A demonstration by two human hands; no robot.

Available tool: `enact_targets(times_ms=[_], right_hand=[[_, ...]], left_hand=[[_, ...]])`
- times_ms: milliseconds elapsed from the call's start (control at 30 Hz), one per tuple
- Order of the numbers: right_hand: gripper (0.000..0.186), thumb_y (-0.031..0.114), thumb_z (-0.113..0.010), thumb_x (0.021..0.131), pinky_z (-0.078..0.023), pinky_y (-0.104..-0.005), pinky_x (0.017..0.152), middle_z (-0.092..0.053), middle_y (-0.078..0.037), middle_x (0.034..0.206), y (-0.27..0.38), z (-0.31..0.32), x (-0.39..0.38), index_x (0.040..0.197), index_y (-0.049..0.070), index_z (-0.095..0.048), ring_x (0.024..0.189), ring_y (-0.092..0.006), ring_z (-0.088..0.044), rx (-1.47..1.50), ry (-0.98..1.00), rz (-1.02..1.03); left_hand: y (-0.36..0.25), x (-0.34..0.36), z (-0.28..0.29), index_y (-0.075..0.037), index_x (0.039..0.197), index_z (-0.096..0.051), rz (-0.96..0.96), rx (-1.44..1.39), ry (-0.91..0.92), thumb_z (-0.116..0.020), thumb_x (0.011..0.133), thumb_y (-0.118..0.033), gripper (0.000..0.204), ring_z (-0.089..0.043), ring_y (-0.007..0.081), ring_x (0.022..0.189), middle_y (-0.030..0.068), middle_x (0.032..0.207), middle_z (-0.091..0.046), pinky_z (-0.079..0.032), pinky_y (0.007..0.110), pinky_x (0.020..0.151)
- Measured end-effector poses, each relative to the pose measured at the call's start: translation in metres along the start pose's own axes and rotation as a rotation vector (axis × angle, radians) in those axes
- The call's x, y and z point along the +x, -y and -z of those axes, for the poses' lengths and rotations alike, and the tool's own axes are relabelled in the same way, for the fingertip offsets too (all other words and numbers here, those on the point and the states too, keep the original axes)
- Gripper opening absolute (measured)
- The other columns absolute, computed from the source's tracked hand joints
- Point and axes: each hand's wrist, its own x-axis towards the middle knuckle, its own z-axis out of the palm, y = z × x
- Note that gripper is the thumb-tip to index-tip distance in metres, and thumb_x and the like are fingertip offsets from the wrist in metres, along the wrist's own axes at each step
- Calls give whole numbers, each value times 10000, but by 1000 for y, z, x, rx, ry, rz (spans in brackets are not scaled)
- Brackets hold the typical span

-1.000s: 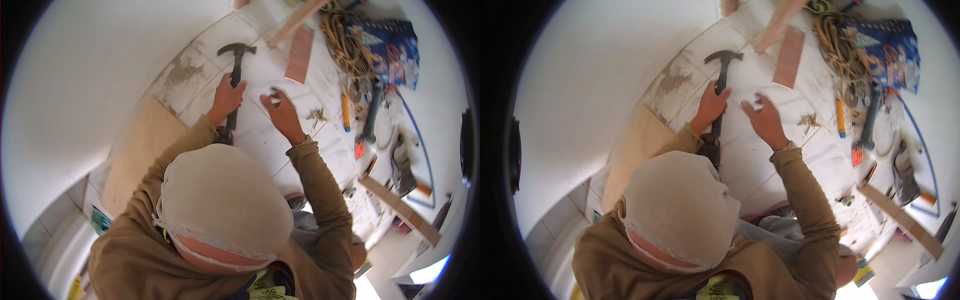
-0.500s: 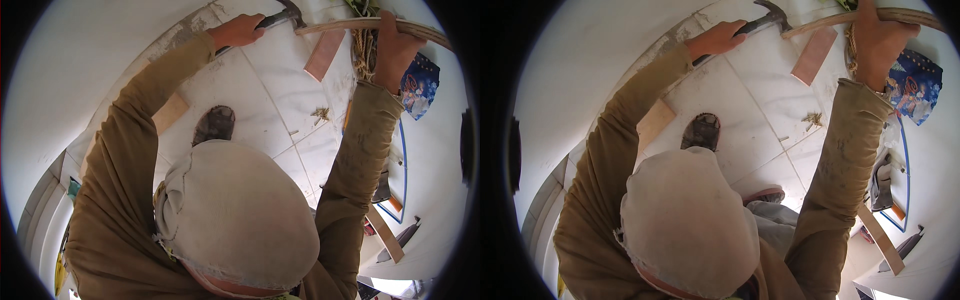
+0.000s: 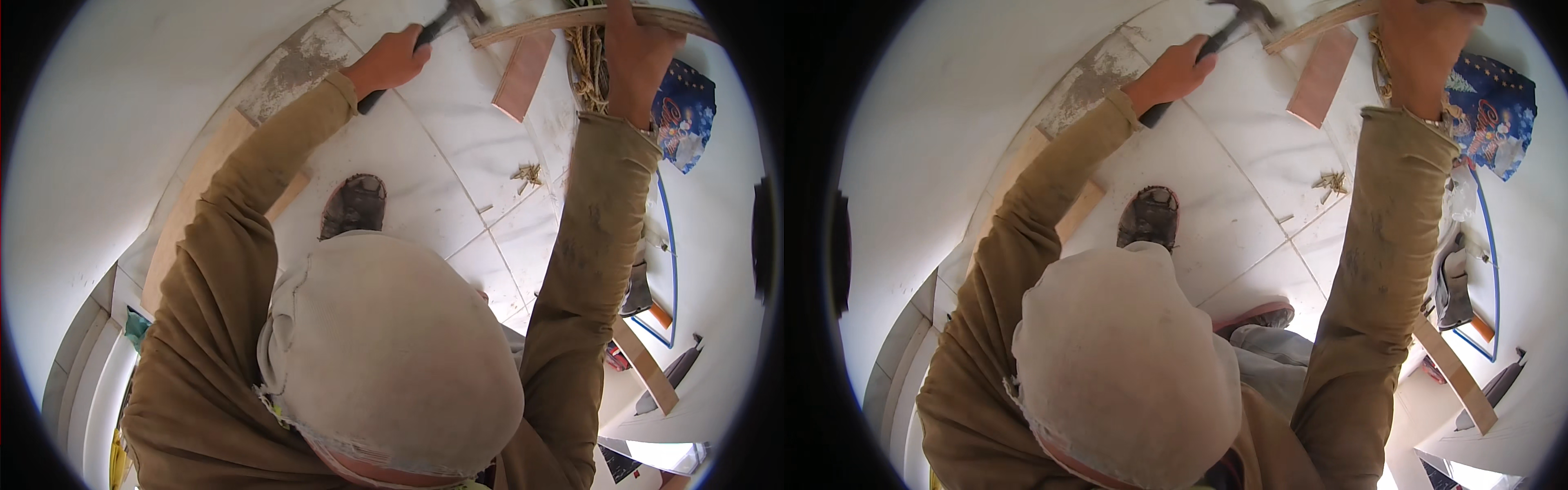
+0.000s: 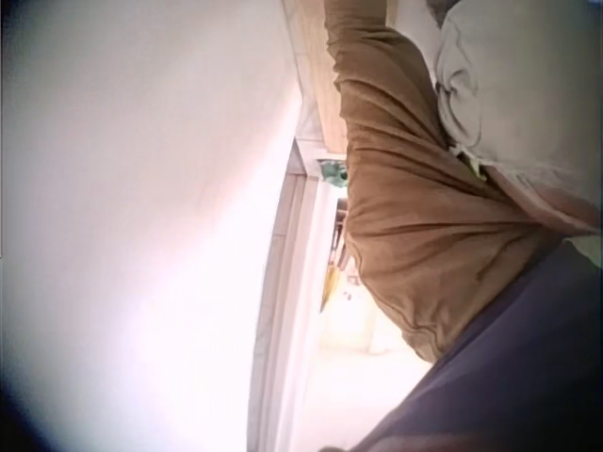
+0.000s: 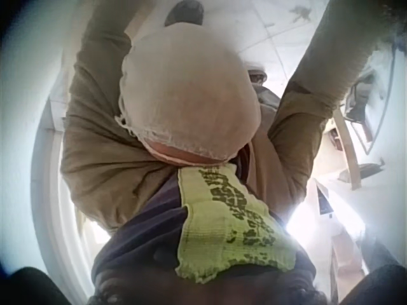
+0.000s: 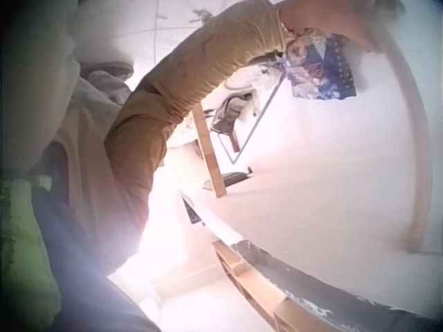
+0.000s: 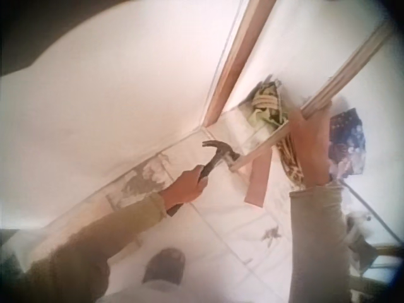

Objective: Installing a piece of wood trim/molding to a wall or frame using a screwdriver and a hammer.

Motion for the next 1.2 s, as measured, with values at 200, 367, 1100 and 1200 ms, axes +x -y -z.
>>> enact_targets(times_ms=[200,367,1100,1200], right_hand=[[631,173,-696,859,-527,-415,808,-621,-263,1080,-34,14,4,1336,-115,-400,962,-352,-637,-75,43,129],[723,313,-702,916,-506,-450,932,-607,-301,1208,-35,96,-3,1403,-113,-379,1104,-408,-614,-136,420,339],[1035,571,-823,731,-455,-472,1069,-574,-322,1361,-382,561,-511,1486,-21,-436,1263,-433,-574,-716,317,-1152],[921,480,-860,672,-487,-449,1029,-665,-293,1215,-405,561,-523,1364,-43,-550,1190,-383,-635,-518,305,-1099]], left_hand=[[-13,-31,-5,15,1215,-538,108,-225,25,-583,984,-314,405,-661,276,604,162,762,-675,-518,418,577],[-7,-99,-22,-28,1193,-554,163,-255,9,-637,970,-317,374,-555,142,481,48,625,-574,-458,335,458],[-168,-27,-31,-72,1099,-590,-553,1019,822,-696,866,-323,358,-619,357,1009,147,1028,-608,-508,511,809],[-210,11,-55,-188,1406,-491,-1008,1327,1013,-752,782,-130,679,-584,384,1124,149,1249,-531,-531,479,836]])
